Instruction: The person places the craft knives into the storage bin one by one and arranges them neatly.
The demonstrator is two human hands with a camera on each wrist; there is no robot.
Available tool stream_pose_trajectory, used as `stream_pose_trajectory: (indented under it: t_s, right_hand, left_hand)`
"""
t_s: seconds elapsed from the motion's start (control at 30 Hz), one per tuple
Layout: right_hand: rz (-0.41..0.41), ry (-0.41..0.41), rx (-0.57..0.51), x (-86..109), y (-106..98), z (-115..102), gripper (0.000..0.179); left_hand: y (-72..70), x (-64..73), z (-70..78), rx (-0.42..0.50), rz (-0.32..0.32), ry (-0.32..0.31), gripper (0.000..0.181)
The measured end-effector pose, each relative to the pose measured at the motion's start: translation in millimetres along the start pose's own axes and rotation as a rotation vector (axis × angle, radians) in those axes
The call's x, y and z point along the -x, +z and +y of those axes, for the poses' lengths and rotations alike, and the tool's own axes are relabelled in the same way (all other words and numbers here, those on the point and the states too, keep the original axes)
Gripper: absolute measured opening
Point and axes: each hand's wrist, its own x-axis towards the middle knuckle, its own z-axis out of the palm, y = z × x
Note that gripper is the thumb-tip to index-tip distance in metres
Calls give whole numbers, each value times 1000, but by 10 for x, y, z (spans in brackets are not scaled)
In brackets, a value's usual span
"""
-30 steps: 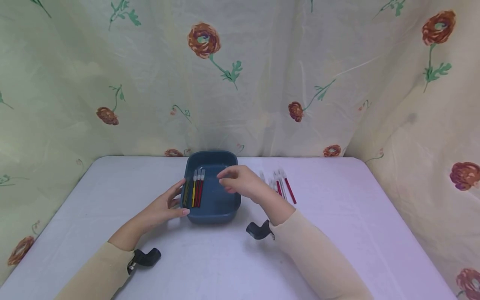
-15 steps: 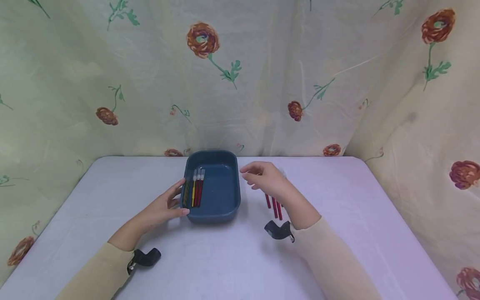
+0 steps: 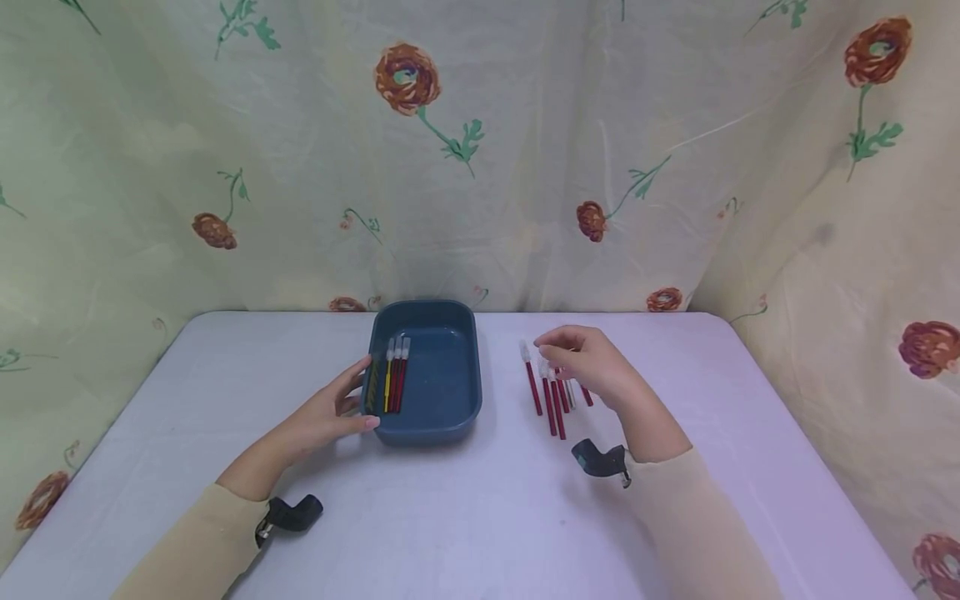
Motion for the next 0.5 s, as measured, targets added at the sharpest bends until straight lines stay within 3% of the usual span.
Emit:
stream_pose_trajectory:
  t_s: [0.5]
  right_hand:
    - [17, 81, 35, 27, -236, 499, 39]
  left_hand:
    - [-6, 5, -5, -4, 4, -2, 101]
